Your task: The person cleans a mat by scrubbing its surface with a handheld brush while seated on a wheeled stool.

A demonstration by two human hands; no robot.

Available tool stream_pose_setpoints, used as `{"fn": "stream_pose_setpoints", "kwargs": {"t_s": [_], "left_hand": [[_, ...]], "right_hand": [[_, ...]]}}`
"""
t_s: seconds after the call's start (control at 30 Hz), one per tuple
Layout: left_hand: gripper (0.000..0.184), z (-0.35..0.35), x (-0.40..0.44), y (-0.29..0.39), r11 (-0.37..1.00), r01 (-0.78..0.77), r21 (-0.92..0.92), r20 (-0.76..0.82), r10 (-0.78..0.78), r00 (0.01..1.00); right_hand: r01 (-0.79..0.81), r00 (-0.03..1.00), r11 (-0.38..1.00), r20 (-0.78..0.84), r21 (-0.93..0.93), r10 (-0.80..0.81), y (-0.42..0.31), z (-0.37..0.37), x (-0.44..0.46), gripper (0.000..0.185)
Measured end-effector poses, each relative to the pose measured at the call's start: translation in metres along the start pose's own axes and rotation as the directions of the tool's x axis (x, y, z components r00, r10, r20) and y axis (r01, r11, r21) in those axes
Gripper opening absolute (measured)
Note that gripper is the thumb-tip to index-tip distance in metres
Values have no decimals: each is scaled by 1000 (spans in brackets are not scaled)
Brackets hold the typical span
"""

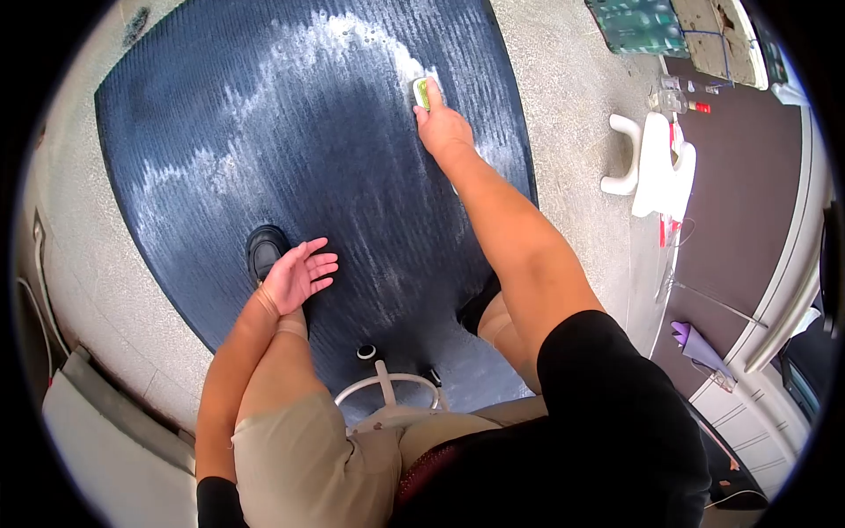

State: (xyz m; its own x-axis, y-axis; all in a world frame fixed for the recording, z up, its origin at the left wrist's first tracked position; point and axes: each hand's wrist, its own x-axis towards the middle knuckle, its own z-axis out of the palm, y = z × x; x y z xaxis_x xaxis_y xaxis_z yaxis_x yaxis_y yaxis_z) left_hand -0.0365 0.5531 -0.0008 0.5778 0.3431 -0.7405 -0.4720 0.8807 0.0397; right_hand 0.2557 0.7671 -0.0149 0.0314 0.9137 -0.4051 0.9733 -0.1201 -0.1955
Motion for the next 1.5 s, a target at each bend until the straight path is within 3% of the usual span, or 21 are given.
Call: {"fn": "stream_pose_setpoints", "kwargs": {"t_s": [0.13,0.2,0.23,0.33,0.37,0.57,0.67,0.73,0.83,1.0,1.1,1.27,1.37,1.5], "left_hand": [[47,11,1,2,994,-93,-62,-66,89,994],[46,15,10,2,952,-279,-124,-129,264,956],[46,15,14,2,945,-302,-126,-139,284,949],[46,15,18,2,959,-258,-114,-129,243,961],[44,16,17,1,961,-258,-104,-134,243,961],[44,12,17,-1,960,-254,-119,-110,241,964],[44,14,17,-1,963,-236,-133,-106,223,969],[44,15,17,1,966,-220,-137,-101,207,973],[45,16,15,1,969,-206,-136,-134,188,973],[42,14,20,-1,968,-222,-120,-136,206,969],[44,13,18,-1,967,-225,-118,-130,209,969],[41,11,20,-1,959,-241,-149,-122,224,967],[41,11,16,0,959,-242,-147,-98,229,968],[42,6,18,-3,957,-251,-146,-75,243,967]], "right_hand": [[-59,996,996,73,63,54,19,20,-63,63],[-57,987,996,157,75,44,44,32,-123,65],[-42,986,996,165,79,29,61,45,-148,66],[2,981,1000,196,15,-5,80,52,-177,67],[76,990,996,117,39,-80,85,56,-173,66],[40,985,997,164,65,-50,75,42,-176,67],[-63,977,993,211,105,40,76,53,-200,70],[-89,965,989,256,116,57,69,44,-190,70],[52,989,991,131,121,-68,48,34,-127,66],[-16,996,990,87,143,4,-24,-10,6,62],[-17,998,991,65,134,8,-17,1,-17,65],[31,993,994,109,108,-43,80,49,-148,70],[61,989,997,134,43,-66,86,44,-154,69],[32,997,999,75,21,-34,25,17,-59,66]]}}
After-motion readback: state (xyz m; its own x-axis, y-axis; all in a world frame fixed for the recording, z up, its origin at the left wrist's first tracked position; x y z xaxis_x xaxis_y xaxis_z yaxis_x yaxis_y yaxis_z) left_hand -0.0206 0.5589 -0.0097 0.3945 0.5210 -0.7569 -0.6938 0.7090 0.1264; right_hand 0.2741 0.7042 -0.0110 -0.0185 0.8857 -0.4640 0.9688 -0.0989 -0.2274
